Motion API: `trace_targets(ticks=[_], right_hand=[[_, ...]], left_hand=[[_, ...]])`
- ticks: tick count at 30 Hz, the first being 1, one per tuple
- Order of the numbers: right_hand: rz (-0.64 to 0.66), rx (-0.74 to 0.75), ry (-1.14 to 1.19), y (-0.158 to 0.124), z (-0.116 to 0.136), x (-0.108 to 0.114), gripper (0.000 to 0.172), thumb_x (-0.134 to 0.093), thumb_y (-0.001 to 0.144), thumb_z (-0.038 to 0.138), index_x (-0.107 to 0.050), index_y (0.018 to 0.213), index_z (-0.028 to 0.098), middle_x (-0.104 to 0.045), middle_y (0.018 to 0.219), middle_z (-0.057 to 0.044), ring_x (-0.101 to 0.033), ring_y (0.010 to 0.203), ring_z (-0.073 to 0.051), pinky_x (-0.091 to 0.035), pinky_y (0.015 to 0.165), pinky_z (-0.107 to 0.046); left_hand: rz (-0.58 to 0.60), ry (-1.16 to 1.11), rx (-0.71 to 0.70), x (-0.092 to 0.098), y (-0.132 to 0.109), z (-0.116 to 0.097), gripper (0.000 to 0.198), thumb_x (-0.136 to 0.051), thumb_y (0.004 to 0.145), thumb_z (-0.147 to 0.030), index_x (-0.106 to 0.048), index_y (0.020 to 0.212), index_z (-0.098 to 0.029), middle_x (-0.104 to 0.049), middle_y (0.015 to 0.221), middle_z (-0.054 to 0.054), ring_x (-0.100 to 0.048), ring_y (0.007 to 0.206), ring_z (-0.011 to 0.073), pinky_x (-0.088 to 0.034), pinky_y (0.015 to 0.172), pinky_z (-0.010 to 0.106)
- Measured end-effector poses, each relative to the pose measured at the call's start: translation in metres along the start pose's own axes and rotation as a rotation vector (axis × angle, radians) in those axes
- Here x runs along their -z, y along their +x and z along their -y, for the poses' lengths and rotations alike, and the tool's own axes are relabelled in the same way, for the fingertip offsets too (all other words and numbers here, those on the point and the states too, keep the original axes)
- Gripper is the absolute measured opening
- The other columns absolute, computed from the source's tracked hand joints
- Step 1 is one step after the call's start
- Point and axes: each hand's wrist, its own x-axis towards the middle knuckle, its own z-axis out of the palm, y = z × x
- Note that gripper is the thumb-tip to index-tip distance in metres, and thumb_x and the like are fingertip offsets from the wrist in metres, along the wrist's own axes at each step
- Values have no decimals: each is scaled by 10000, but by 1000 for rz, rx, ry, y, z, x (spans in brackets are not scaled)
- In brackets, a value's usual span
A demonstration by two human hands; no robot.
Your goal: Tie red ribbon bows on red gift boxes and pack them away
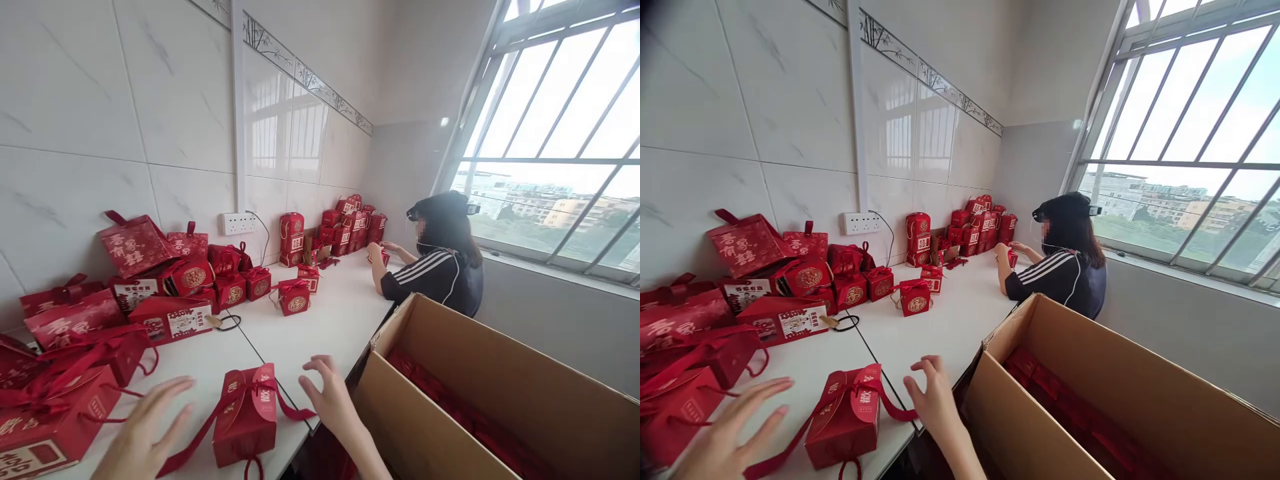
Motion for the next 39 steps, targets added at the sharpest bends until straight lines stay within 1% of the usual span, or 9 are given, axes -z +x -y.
trace_targets(ticks=[3, 5, 9, 12, 15, 20, 27, 34, 39], right_hand=[[199, 29, 160, 7, 20, -16, 216, -479, 842, 336, -619, 924, 193, -602, 1007, -82, -598, 904, -199, -472, 782, -332], [251, 9, 201, 10, 27, -25, 234, -464, 852, 361, -599, 914, 180, -610, 995, -74, -598, 861, -180, -463, 724, -296], [240, -57, 204, 13, 28, -37, 214, -493, 832, 390, -525, 820, 178, -608, 788, -19, -555, 701, -139, -408, 607, -244], [272, -89, 217, 16, 23, -41, 208, -583, 768, 365, -469, 777, 192, -555, 655, 30, -501, 599, -113, -359, 526, -213], [390, -141, 303, 19, 17, -38, 226, -599, 751, 355, -436, 776, 200, -558, 616, 45, -466, 505, -89, -325, 445, -186], [561, -196, 364, 23, 14, -22, 305, -625, 720, 428, -428, 695, 195, -504, 501, 85, -405, 392, -56, -262, 391, -163], [724, -204, 401, 28, 13, -11, 530, -429, 783, 630, -520, 550, 162, -530, 488, 23, -515, 464, -97, -393, 505, -213], [793, -202, 483, 32, 17, -4, 407, -533, 779, 540, -550, 640, 158, -560, 581, 22, -511, 550, -96, -396, 587, -223], [783, -217, 469, 27, 19, -3, 442, -597, 721, 556, -425, 578, 176, -481, 555, 36, -461, 547, -97, -366, 566, -227]], left_hand=[[232, 23, 79, -17, 1, -40, 358, -517, 715, -569, -627, 912, -292, -672, 975, 10, -622, 945, 242, -489, 842, 329], [305, 8, 158, -24, 2, -54, 367, -433, 763, -588, -586, 860, -268, -662, 846, -1, -631, 803, 206, -491, 747, 288], [393, -55, 245, -28, 4, -57, 453, -382, 747, -665, -445, 648, -227, -487, 584, -38, -493, 577, 161, -428, 583, 245], [482, -179, 270, -27, 5, -58, 507, -411, 704, -711, -374, 611, -213, -418, 593, -37, -432, 591, 152, -400, 578, 240], [546, -287, 311, -26, 4, -64, 523, -417, 703, -718, -371, 624, -203, -369, 605, -40, -372, 582, 131, -360, 564, 236], [660, -439, 393, -24, 1, -66, 521, -507, 676, -687, -378, 622, -184, -271, 569, -73, -231, 498, 79, -189, 470, 209], [727, -512, 378, -18, 2, -54, 439, -545, 734, -574, -442, 610, -165, -307, 583, -63, -249, 495, 71, -191, 481, 216], [741, -544, 372, -22, 3, -49, 385, -592, 743, -480, -464, 578, -156, -356, 581, -53, -306, 517, 71, -235, 501, 214], [741, -660, 406, -29, -4, -42, 424, -651, 671, -520, -480, 576, -144, -393, 549, -60, -343, 508, 57, -262, 496, 202]])
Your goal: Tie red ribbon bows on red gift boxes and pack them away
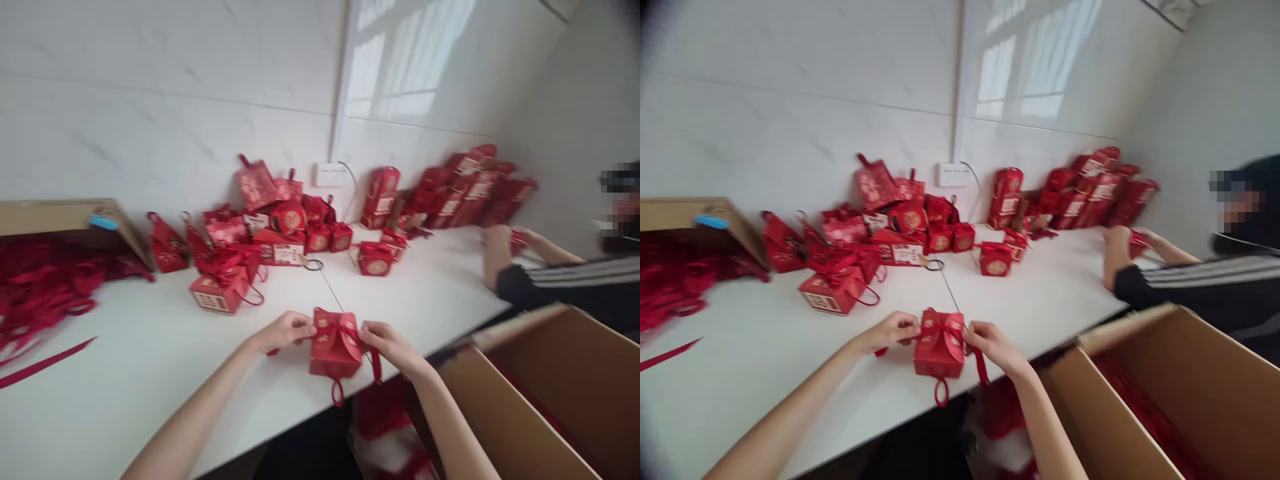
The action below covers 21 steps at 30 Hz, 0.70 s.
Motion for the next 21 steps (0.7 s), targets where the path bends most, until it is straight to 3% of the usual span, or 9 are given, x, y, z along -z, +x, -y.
trace_targets(ticks=[8, 11, 16, 21], right_hand=[[156, -41, 140, 14, -28, 3, 478, -634, 699, 553, -328, 608, 197, -405, 571, 46, -382, 507, -82, -333, 512, -229], [127, -56, 154, 13, -26, -1, 428, -676, 680, 515, -417, 621, 181, -442, 560, 39, -396, 505, -81, -332, 509, -226], [99, -102, 222, 12, -21, 0, 384, -740, 624, 463, -511, 619, 155, -562, 632, 0, -523, 602, -107, -423, 631, -252], [76, -62, 136, 12, -26, 11, 346, -726, 641, 457, -564, 643, 152, -497, 527, 42, -475, 519, -84, -406, 564, -237]], left_hand=[[-91, -51, -47, -5, -2, 7, 510, -681, 559, -610, -490, 568, -138, -441, 533, -54, -401, 497, 61, -332, 519, 223], [-84, -96, -68, -8, -6, 12, 501, -672, 582, -605, -488, 580, -139, -465, 526, -46, -415, 494, 65, -321, 522, 224], [-37, -143, -63, -4, -5, 18, 459, -657, 646, -561, -497, 603, -133, -493, 557, -36, -440, 536, 75, -332, 570, 230], [22, -115, -66, 5, -3, 21, 423, -631, 701, -521, -465, 599, -145, -508, 585, -32, -431, 549, 80, -323, 576, 231]])
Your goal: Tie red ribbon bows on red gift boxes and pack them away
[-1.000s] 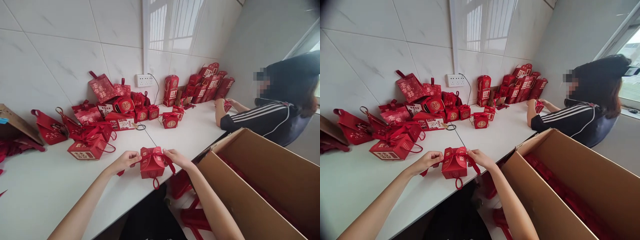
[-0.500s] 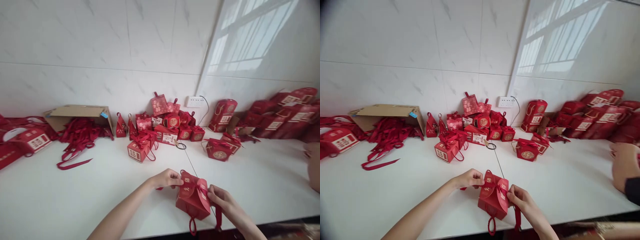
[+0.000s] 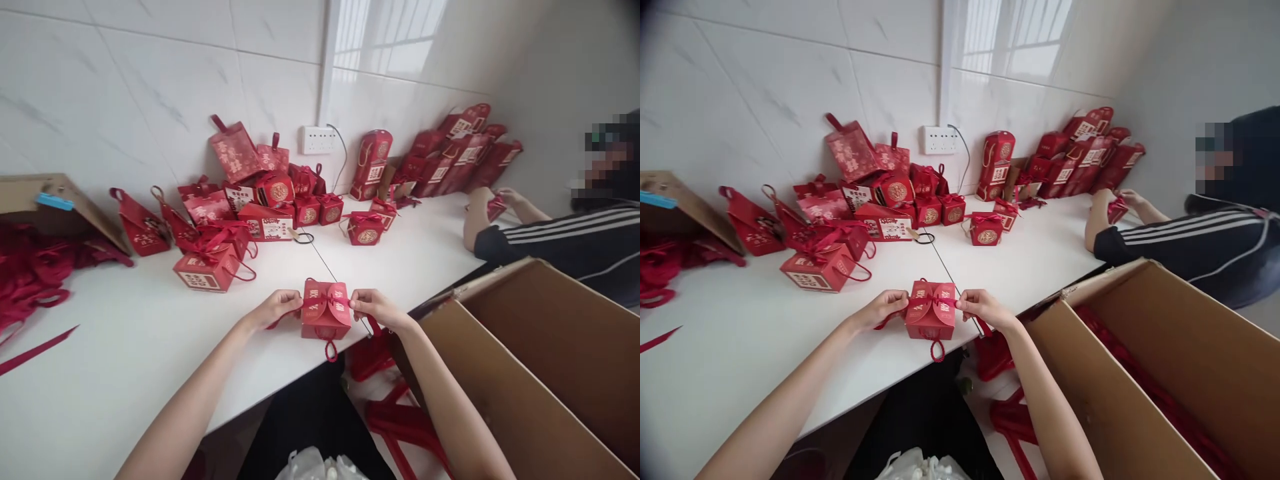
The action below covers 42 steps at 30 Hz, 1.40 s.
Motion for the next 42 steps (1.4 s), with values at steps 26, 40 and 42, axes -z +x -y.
trace_targets(ticks=[26, 40, 42], right_hand=[[-49, 128, -27, -18, 21, 2, 281, -617, 765, 434, -589, 693, 164, -590, 710, -17, -505, 603, -108, -375, 481, -216], [-311, 340, -314, 3, 44, -57, 242, -557, 784, 385, -667, 759, 171, -668, 751, -30, -581, 694, -161, -444, 644, -281], [-352, 341, -342, 4, 42, -61, 229, -541, 792, 359, -674, 767, 174, -667, 750, -34, -582, 700, -166, -442, 651, -285]], left_hand=[[35, 317, 69, 11, -12, -32, 366, -511, 797, -483, -438, 618, -173, -498, 568, -26, -447, 556, 108, -365, 596, 252], [-32, 681, 65, -15, -23, -90, 271, -510, 794, -451, -538, 864, -191, -500, 670, -22, -426, 554, 103, -350, 510, 213], [-52, 772, 0, -15, -24, -93, 274, -559, 758, -417, -544, 928, -204, -552, 762, -6, -484, 646, 128, -381, 577, 225]])
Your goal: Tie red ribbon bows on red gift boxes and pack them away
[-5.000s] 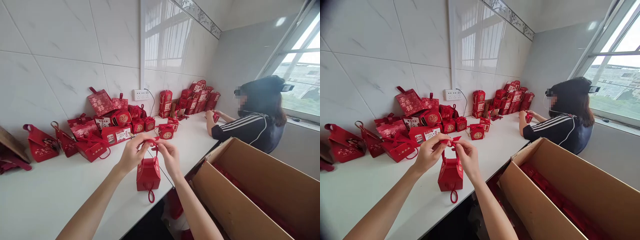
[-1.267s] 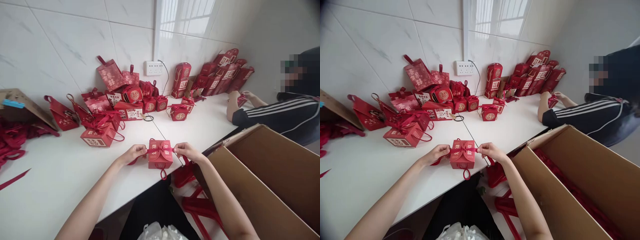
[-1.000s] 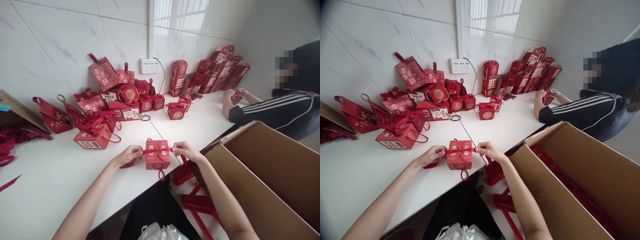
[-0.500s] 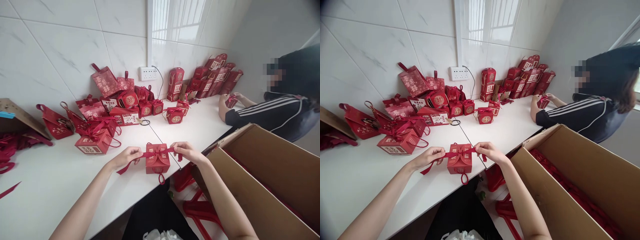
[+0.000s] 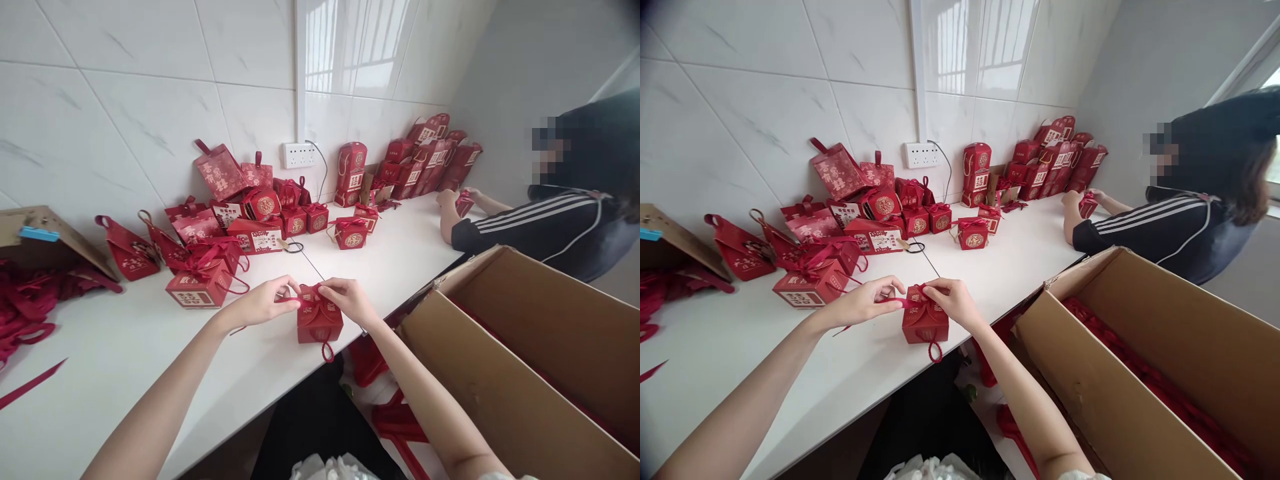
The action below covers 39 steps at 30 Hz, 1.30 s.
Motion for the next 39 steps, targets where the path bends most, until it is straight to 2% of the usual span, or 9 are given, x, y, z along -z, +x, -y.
trace_targets(ticks=[4, 10, 15, 18, 20, 27, 32, 36, 39], right_hand=[[19, 61, -42, -2, -2, -3, 207, -507, 806, 294, -681, 835, 187, -665, 844, -47, -595, 756, -175, -449, 695, -301], [-8, 113, -116, -3, -7, -5, 223, -458, 813, 197, -665, 896, 209, -658, 897, -42, -596, 796, -166, -459, 748, -317], [-37, 90, -93, -3, -8, -8, 180, -471, 796, 186, -647, 825, 211, -678, 863, -29, -611, 781, -161, -475, 753, -326], [-70, 63, 15, -2, -10, -10, 104, -520, 774, 217, -594, 846, 203, -686, 830, -16, -633, 788, -158, -491, 766, -326], [-93, 45, 65, -2, -11, -11, 139, -560, 757, 240, -559, 891, 203, -691, 807, -9, -644, 793, -158, -493, 792, -332], [-29, 60, -7, -2, -5, -10, 93, -535, 767, 232, -618, 787, 194, -681, 812, -17, -626, 748, -157, -477, 718, -294], [-33, 60, -104, -3, -6, -10, 88, -532, 752, 245, -587, 714, 188, -620, 699, 18, -551, 653, -136, -431, 634, -270], [-37, 27, -5, -2, -13, -13, 56, -553, 736, 250, -536, 758, 201, -632, 716, 19, -564, 670, -142, -435, 635, -276], [-76, -7, 178, -1, -18, -15, 271, -620, 705, 283, -412, 873, 238, -649, 712, 46, -586, 647, -144, -454, 616, -282]], left_hand=[[-1, 187, 3, 0, -2, -7, 288, -599, 710, -387, -575, 943, -220, -575, 741, -18, -511, 650, 152, -387, 603, 245], [-5, 280, -93, -4, -2, -20, 200, -473, 765, -212, -607, 912, -232, -636, 974, 20, -560, 884, 210, -402, 783, 284], [-25, 408, -92, -1, 2, -26, 202, -453, 808, -291, -635, 843, -211, -596, 888, 38, -555, 759, 195, -415, 714, 282], [-48, 427, -150, 0, 4, -29, 277, -428, 830, -354, -661, 868, -207, -547, 953, 43, -547, 700, 165, -421, 703, 276], [-41, 439, -186, 1, 5, -33, 289, -425, 834, -353, -671, 867, -205, -533, 1000, 42, -541, 682, 148, -419, 720, 273], [58, 518, -246, 4, 22, -42, 197, -460, 830, -281, -642, 874, -218, -584, 863, 20, -540, 765, 177, -382, 690, 259], [82, 416, -333, 6, 42, -36, 170, -483, 798, -231, -650, 787, -200, -574, 906, 28, -545, 772, 163, -394, 722, 265], [82, 230, -271, 4, 53, -25, 112, -556, 766, -279, -621, 800, -195, -616, 816, 0, -551, 765, 158, -404, 689, 253], [7, 68, -214, -2, 57, -12, 148, -606, 734, -323, -582, 758, -179, -612, 774, -11, -543, 736, 149, -410, 673, 253]])
